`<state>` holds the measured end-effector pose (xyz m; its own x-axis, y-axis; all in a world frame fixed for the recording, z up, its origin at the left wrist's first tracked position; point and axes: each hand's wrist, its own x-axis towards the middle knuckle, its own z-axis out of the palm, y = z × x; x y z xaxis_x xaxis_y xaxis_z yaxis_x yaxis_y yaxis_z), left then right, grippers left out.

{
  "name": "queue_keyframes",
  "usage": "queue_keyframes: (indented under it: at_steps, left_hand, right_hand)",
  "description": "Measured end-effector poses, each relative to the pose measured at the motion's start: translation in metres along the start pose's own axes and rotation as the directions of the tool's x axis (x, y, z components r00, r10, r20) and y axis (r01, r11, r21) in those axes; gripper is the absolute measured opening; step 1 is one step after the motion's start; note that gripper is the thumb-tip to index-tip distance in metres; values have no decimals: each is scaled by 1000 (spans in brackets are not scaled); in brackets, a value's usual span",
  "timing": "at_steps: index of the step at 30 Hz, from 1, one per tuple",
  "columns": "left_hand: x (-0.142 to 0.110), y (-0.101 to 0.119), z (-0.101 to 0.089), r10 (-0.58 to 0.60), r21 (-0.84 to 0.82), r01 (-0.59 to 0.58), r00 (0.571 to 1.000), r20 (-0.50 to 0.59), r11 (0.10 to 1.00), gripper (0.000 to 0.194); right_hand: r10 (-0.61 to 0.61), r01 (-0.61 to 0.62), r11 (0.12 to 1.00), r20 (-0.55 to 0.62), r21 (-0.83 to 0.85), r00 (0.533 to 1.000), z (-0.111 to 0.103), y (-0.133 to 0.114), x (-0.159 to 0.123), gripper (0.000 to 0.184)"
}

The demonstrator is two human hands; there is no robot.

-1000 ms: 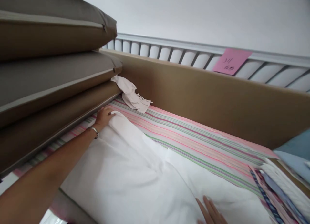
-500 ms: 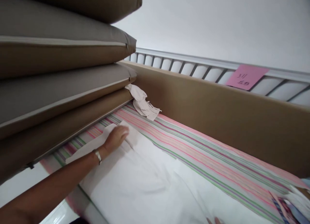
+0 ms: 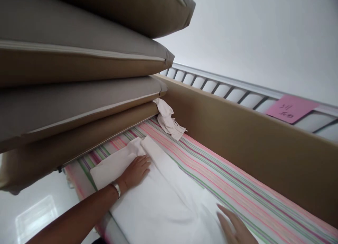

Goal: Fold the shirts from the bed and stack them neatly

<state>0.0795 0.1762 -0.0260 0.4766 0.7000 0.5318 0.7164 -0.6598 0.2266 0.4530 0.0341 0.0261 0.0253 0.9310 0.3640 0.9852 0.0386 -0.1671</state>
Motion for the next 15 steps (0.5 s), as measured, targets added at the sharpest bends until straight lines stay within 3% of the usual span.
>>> queue_keyframes:
  at_steps: [4, 8, 12, 15]
  left_hand:
    - [-2, -1, 4, 17, -44, -20, 997, -72, 999, 25]
    - [1, -2, 0, 18, -109, -28, 996, -91, 994, 21]
    - [3, -2, -3, 7, -166, -25, 994, -105, 986, 22]
    - [3, -3, -4, -6, -201, -19, 992, -122, 979, 21]
  right_hand:
    - [80, -134, 950, 196, 283, 977, 41, -75, 117, 37]
    - [126, -239, 914, 330, 329, 936, 105, -137, 210, 40]
    - [64, -221, 912, 412, 346, 909, 149, -169, 254, 42]
    - [-4, -167, 926, 451, 338, 892, 151, -180, 267, 30]
